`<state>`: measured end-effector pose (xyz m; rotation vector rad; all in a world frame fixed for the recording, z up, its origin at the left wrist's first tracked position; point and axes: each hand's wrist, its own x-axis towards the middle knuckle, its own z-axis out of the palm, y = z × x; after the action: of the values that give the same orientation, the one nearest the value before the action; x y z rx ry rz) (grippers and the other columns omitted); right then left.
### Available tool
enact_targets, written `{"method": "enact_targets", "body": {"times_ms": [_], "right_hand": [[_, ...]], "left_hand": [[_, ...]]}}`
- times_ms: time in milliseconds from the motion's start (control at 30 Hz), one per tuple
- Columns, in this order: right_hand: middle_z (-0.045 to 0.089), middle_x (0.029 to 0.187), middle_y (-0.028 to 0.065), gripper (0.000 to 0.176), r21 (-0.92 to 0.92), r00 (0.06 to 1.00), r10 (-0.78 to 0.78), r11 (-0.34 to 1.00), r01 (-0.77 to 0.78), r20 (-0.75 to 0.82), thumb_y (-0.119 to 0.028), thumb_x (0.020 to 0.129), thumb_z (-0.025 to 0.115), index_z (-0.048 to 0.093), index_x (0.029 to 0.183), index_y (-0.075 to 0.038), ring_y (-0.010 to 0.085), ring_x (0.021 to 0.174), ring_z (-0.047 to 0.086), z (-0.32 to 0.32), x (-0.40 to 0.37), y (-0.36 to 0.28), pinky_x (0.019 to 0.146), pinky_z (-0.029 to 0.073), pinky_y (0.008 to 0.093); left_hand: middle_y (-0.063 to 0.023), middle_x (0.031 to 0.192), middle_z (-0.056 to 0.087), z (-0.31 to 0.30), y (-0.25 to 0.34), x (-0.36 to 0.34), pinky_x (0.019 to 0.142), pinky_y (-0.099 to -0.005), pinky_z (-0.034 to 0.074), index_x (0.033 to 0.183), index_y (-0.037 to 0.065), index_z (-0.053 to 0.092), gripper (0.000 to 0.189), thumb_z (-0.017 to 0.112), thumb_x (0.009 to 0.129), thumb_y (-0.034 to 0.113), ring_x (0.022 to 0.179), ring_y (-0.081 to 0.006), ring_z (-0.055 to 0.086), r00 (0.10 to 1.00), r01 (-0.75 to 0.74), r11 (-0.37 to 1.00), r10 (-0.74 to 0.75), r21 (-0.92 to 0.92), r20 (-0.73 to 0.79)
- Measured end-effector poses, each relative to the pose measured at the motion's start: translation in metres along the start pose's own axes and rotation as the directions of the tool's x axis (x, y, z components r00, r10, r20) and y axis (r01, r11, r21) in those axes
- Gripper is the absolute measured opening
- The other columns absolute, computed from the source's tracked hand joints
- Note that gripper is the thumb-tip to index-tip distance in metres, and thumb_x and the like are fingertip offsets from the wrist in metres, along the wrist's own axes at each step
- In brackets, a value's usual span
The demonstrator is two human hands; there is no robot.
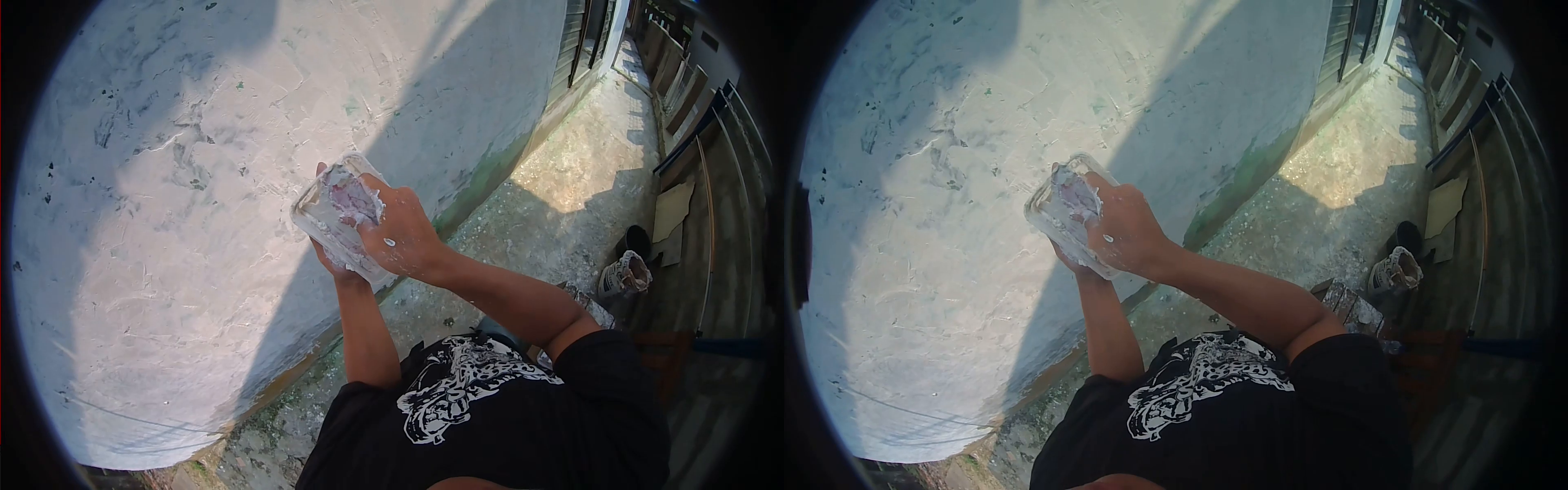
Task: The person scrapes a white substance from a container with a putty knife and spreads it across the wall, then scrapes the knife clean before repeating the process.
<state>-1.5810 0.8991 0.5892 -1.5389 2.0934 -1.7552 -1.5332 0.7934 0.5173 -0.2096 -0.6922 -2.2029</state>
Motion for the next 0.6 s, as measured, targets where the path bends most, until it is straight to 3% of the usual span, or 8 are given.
{"method": "enact_targets", "body": {"times_ms": [100,267,367,500,567,600], "right_hand": [[0.065,0.078,0.0226,0.041,-0.094,0.994,-0.012,0.996,0.002,-0.108,-0.004,0.079,0.061,0.052,0.117,0.009,0.04,0.074,0.065,0.007,0.0,0.003,0.071,0.051,0.0418],[0.069,0.086,0.0193,0.027,0.271,0.985,0.174,0.948,-0.169,0.006,-0.003,0.081,0.065,0.06,0.106,0.007,0.0249,0.08,0.068,0.002,0.008,0.003,0.074,0.051,0.0361],[0.069,0.089,0.0182,0.028,0.176,0.993,0.121,0.977,-0.116,-0.017,-0.002,0.081,0.065,0.06,0.108,0.005,0.0214,0.081,0.066,0.006,0.008,0.02,0.075,0.051,0.0355],[0.07,0.094,0.0156,0.029,0.081,0.986,0.162,0.984,-0.157,-0.048,-0.002,0.082,0.066,0.06,0.11,0.005,0.0194,0.085,0.065,0.007,0.007,0.033,0.079,0.051,0.0337],[0.07,0.1,0.0121,0.032,0.287,0.983,0.177,0.94,-0.184,0.052,-0.002,0.083,0.067,0.06,0.114,0.004,0.0165,0.091,0.064,-0.002,0.009,0.028,0.084,0.05,0.0324],[0.07,0.1,0.0121,0.032,0.285,0.983,0.174,0.941,-0.182,0.053,-0.002,0.083,0.067,0.06,0.114,0.004,0.0165,0.091,0.064,-0.003,0.011,0.029,0.084,0.05,0.0324]], "left_hand": [[-0.0149,0.152,0.034,0.001,0.006,0.003,0.113,-0.0449,0.033,0.153,0.004,0.019,0.078,0.041,0.098,0.054,0.137,-0.0287,0.038,0.998,-0.015,0.986,0.004,0.167,0.07],[-0.0159,0.151,0.034,-0.003,0.01,0.005,0.114,-0.045,0.032,0.154,0.004,0.017,0.081,0.044,0.097,0.056,0.138,-0.0297,0.038,0.992,0.011,0.983,-0.034,0.184,0.121],[-0.0155,0.151,0.034,-0.005,0.009,0.007,0.115,-0.0447,0.031,0.154,0.004,0.017,0.081,0.045,0.096,0.055,0.138,-0.0298,0.036,0.985,0.032,0.987,-0.058,0.159,0.161],[-0.0157,0.151,0.034,-0.002,0.008,0.008,0.116,-0.0443,0.029,0.154,0.005,0.017,0.081,0.046,0.096,0.055,0.139,-0.0295,0.035,0.979,0.068,0.985,-0.096,0.157,0.178],[-0.0163,0.152,0.034,-0.011,0.007,0.009,0.114,-0.0456,0.032,0.154,0.008,0.015,0.082,0.046,0.096,0.056,0.138,-0.0312,0.037,0.977,0.085,0.985,-0.113,0.153,0.182],[-0.0169,0.152,0.033,-0.013,0.007,0.01,0.112,-0.0469,0.035,0.155,0.011,0.012,0.083,0.046,0.095,0.057,0.137,-0.0329,0.039,0.973,0.105,0.984,-0.132,0.146,0.187]]}}
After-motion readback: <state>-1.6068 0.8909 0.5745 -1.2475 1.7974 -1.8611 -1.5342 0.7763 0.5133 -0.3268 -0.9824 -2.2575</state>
